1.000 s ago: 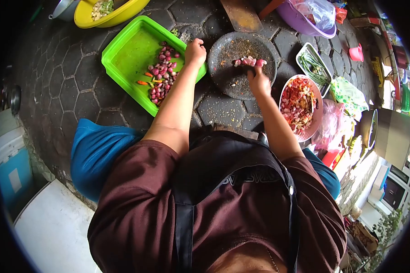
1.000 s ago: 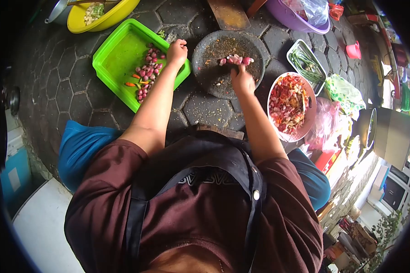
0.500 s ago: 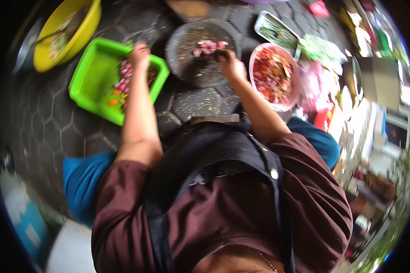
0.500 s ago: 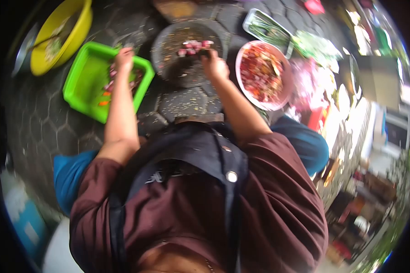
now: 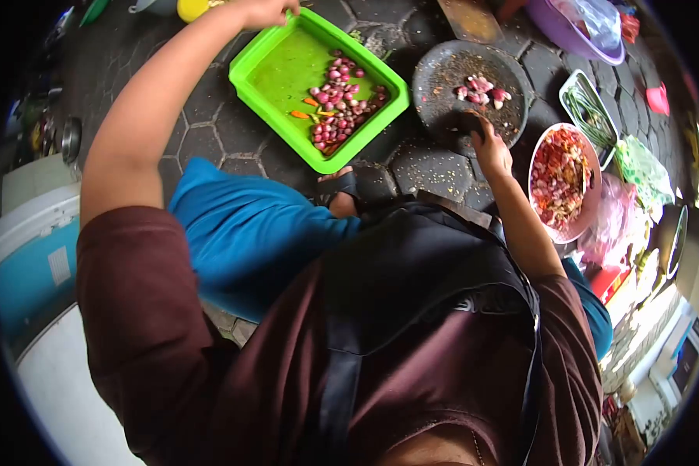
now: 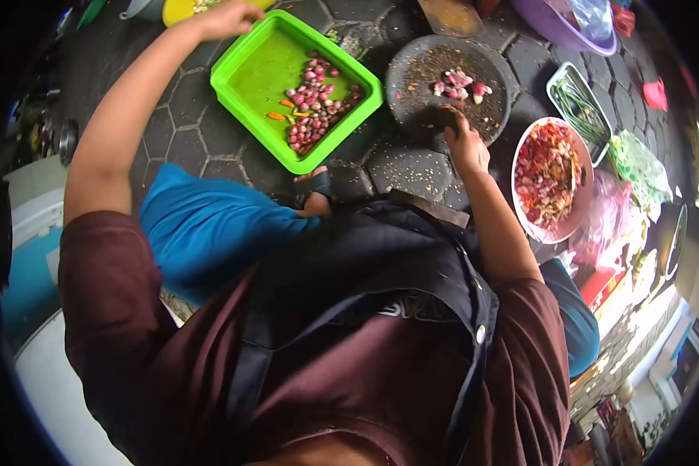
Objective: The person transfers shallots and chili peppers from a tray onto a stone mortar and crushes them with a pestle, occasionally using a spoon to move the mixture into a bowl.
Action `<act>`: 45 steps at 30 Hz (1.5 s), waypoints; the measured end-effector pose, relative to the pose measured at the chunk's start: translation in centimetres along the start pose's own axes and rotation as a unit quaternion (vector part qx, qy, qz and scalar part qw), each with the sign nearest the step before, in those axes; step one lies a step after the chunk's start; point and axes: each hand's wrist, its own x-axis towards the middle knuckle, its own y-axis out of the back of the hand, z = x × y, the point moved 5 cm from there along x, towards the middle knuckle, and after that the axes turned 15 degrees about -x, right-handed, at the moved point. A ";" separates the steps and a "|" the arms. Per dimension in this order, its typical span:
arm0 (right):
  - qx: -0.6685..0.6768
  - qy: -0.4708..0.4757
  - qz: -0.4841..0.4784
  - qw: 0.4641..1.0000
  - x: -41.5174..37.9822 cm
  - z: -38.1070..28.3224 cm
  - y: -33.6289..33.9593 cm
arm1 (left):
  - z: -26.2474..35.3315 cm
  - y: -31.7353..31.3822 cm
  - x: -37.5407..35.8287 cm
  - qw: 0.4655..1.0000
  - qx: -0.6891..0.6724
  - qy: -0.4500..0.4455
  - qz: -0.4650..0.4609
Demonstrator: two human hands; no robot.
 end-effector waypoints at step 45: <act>0.214 -0.183 0.003 0.959 1.1 4.0 1.2 | 23.6 -22.7 19.4 0.977 -0.162 -0.133 0.029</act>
